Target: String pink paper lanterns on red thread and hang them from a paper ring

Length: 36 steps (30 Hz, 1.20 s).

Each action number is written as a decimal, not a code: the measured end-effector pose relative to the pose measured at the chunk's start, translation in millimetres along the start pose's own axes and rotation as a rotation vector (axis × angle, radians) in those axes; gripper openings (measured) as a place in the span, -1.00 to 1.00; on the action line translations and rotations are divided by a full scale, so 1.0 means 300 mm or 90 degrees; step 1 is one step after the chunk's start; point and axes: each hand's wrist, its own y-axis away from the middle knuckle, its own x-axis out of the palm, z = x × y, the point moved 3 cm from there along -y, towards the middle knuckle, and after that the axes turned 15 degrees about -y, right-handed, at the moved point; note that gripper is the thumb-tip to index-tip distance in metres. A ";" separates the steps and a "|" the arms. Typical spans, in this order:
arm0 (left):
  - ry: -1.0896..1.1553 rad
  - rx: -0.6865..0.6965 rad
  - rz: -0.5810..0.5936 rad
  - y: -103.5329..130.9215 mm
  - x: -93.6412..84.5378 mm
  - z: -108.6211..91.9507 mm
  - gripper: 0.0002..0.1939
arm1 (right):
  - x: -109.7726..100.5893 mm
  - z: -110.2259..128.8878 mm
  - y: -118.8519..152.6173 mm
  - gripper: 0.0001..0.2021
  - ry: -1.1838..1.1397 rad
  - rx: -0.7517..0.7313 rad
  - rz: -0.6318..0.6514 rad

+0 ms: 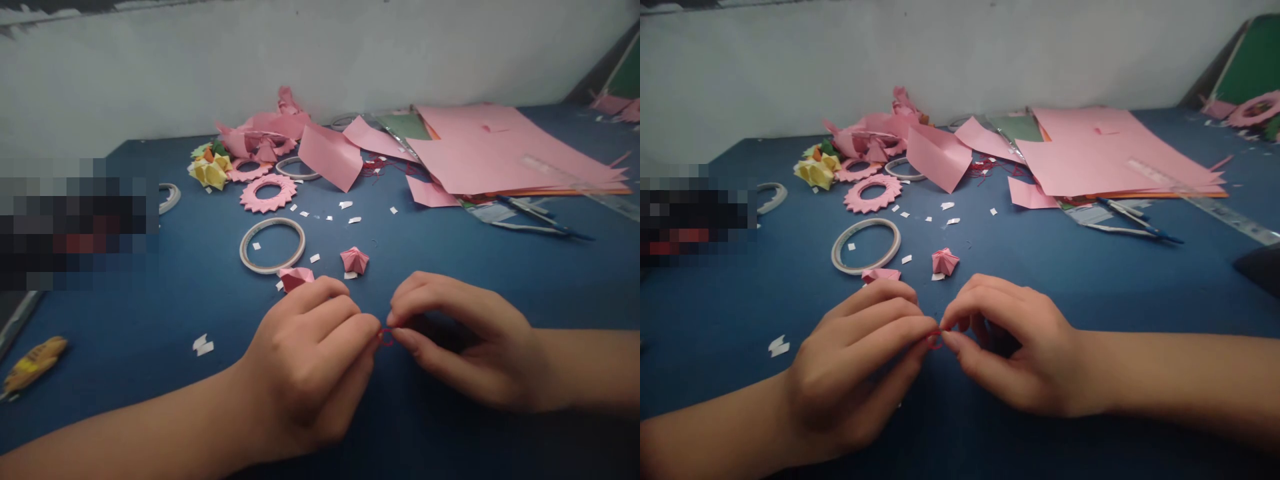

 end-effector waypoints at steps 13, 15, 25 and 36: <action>0.008 0.013 0.004 0.012 0.009 -0.012 -0.85 | 0.009 0.014 0.010 -0.84 0.144 -0.105 0.036; 0.002 0.019 -0.002 0.011 0.008 -0.010 -0.85 | 0.010 0.014 0.007 -0.86 0.149 -0.099 0.033; 0.010 0.008 -0.027 0.015 0.000 -0.012 -0.83 | -0.001 0.026 -0.001 -0.86 0.143 -0.081 -0.021; 0.140 -0.152 -0.012 0.003 -0.011 0.005 -0.80 | -0.006 0.024 -0.004 -0.91 0.111 -0.058 -0.044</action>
